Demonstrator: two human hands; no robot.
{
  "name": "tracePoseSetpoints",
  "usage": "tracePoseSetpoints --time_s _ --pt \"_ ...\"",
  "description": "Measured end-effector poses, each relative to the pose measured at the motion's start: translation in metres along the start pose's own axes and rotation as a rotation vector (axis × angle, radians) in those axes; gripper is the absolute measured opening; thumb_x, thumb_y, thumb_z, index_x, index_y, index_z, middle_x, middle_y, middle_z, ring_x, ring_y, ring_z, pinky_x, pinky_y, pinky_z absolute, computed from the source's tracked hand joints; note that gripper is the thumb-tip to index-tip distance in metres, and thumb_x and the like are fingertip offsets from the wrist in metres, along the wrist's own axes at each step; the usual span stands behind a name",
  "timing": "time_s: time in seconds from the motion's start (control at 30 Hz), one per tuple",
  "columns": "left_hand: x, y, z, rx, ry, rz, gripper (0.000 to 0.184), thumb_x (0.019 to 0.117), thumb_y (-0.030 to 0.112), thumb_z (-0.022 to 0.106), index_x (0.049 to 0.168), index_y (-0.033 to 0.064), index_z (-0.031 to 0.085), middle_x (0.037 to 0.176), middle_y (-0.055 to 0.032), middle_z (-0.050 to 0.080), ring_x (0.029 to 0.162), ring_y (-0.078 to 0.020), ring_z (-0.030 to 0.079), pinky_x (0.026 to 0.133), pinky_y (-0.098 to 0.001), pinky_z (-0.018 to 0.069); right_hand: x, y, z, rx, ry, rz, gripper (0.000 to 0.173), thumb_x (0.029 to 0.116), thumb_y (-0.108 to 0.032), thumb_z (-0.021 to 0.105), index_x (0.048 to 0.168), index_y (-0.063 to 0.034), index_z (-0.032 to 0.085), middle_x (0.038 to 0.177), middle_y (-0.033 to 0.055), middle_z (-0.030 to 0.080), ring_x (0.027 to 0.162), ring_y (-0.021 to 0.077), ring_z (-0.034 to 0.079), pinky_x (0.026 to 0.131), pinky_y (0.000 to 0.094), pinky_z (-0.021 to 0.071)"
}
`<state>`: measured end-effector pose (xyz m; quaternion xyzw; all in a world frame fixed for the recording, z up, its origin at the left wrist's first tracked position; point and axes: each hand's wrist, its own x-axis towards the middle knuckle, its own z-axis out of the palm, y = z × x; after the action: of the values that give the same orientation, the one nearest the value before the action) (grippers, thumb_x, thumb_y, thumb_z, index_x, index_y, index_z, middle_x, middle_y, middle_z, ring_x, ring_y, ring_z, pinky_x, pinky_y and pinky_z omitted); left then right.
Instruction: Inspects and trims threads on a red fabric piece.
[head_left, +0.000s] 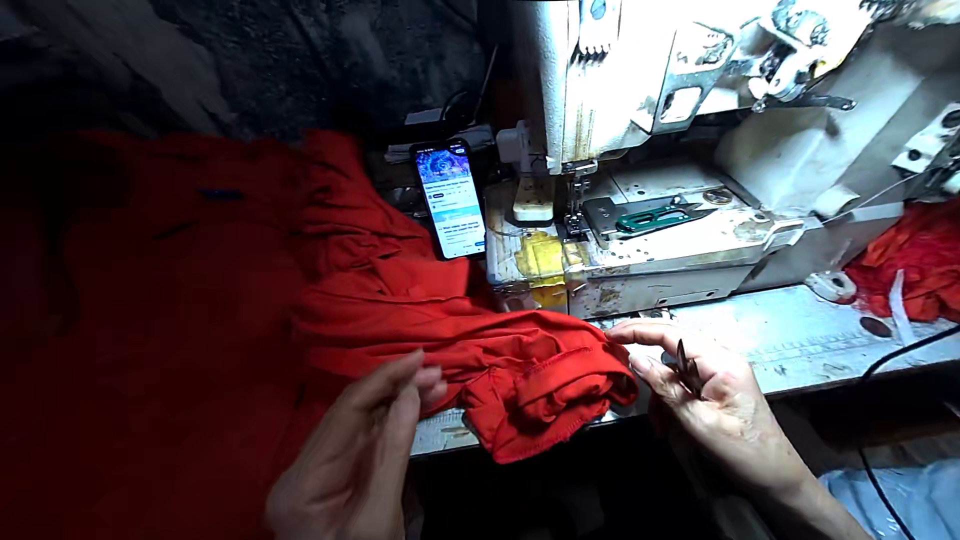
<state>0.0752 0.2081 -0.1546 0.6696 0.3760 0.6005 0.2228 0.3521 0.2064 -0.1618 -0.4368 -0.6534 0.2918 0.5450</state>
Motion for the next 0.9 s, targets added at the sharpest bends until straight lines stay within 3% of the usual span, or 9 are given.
tracePoseSetpoints --time_s 0.1,0.2,0.3,0.4,0.5,0.6,0.7,0.8,0.9 --pt "-0.023 -0.001 0.006 0.06 -0.034 -0.055 0.018 0.1008 0.01 0.062 0.115 0.008 0.072 0.106 0.0029 0.074 0.094 -0.0071 0.071 0.084 -0.0262 0.0612 0.008 0.002 0.006 0.009 -0.039 0.057 0.022 0.0988 -0.011 0.058 0.115 -0.0137 0.073 0.104 -0.0026 0.071 0.058 0.006 0.061 0.049 0.0206 0.0541" --pt "-0.026 -0.01 0.026 0.091 -0.07 -0.019 0.025 0.0976 0.01 0.064 0.119 -0.0014 0.069 0.11 -0.0057 0.074 0.1 -0.0108 0.071 0.089 -0.0268 0.0609 0.013 0.002 0.012 -0.032 -0.105 0.181 0.018 0.0968 -0.017 0.065 0.113 -0.0174 0.073 0.096 -0.0028 0.068 0.061 0.0065 0.061 0.051 0.021 0.0531" --pt "-0.022 -0.02 0.041 0.115 -0.134 -0.036 0.037 0.0948 0.016 0.065 0.129 0.0027 0.066 0.119 -0.0037 0.072 0.108 -0.0118 0.069 0.095 -0.0296 0.058 0.015 0.0 0.012 0.071 -0.058 0.313 0.003 0.093 -0.011 0.069 0.095 -0.0137 0.07 0.078 0.0011 0.067 0.049 0.0078 0.055 0.044 0.0215 0.0475" --pt "-0.015 -0.024 0.045 0.148 -0.241 -0.073 0.037 0.0916 0.02 0.067 0.127 0.0096 0.069 0.117 0.0041 0.073 0.114 -0.0097 0.066 0.102 -0.0328 0.0528 0.016 -0.001 0.003 0.254 0.008 0.4 0.006 0.096 -0.008 0.062 0.093 -0.0124 0.066 0.056 0.0028 0.056 0.038 0.0038 0.042 0.038 0.0174 0.036" --pt "-0.011 -0.023 0.05 0.286 -0.27 -0.062 0.04 0.0879 0.025 0.068 0.125 0.0121 0.071 0.114 0.0059 0.072 0.111 -0.0084 0.064 0.1 -0.0345 0.0498 0.014 0.009 -0.005 0.392 0.011 0.425 0.009 0.0972 -0.007 0.058 0.095 -0.0124 0.065 0.057 0.0024 0.056 0.038 0.0025 0.043 0.038 0.0159 0.0384" --pt "-0.006 -0.018 0.055 0.406 -0.263 -0.042 0.039 0.0834 0.028 0.069 0.119 0.0147 0.075 0.103 0.0064 0.073 0.099 -0.0081 0.065 0.091 -0.0371 0.0499 0.01 0.02 -0.008 0.51 0.007 0.349 0.01 0.0969 -0.005 0.057 0.097 -0.0116 0.065 0.06 0.0026 0.057 0.039 0.0024 0.046 0.038 0.0163 0.0429" --pt "-0.004 -0.013 0.053 0.356 -0.262 -0.064 0.029 0.0818 0.028 0.073 0.109 0.0191 0.076 0.099 0.01 0.07 0.098 -0.0033 0.064 0.09 -0.0284 0.0525 0.008 0.025 -0.012 0.521 0.021 0.366 0.011 0.098 -0.003 0.056 0.096 -0.0109 0.064 0.058 0.0025 0.057 0.038 0.0034 0.048 0.039 0.0172 0.0448" --pt "-0.003 -0.008 0.051 0.356 -0.255 -0.1 0.022 0.0789 0.023 0.074 0.1 0.0173 0.076 0.095 0.0089 0.069 0.093 -0.0018 0.064 0.084 -0.0229 0.054 0.009 0.013 -0.009 0.441 0.084 0.529 0.013 0.0946 0.002 0.059 0.095 -0.0077 0.068 0.055 0.0048 0.058 0.038 0.006 0.048 0.038 0.0192 0.0424" --pt "-0.004 0.0 0.049 0.377 -0.232 -0.078 0.015 0.0786 0.012 0.067 0.093 0.0106 0.073 0.094 0.0022 0.068 0.089 -0.0022 0.063 0.077 -0.0178 0.0528 0.004 0.03 -0.01 0.468 0.008 0.424 0.013 0.0899 -0.001 0.068 0.099 -0.0084 0.073 0.06 0.005 0.063 0.042 0.0033 0.052 0.041 0.0166 0.0452"
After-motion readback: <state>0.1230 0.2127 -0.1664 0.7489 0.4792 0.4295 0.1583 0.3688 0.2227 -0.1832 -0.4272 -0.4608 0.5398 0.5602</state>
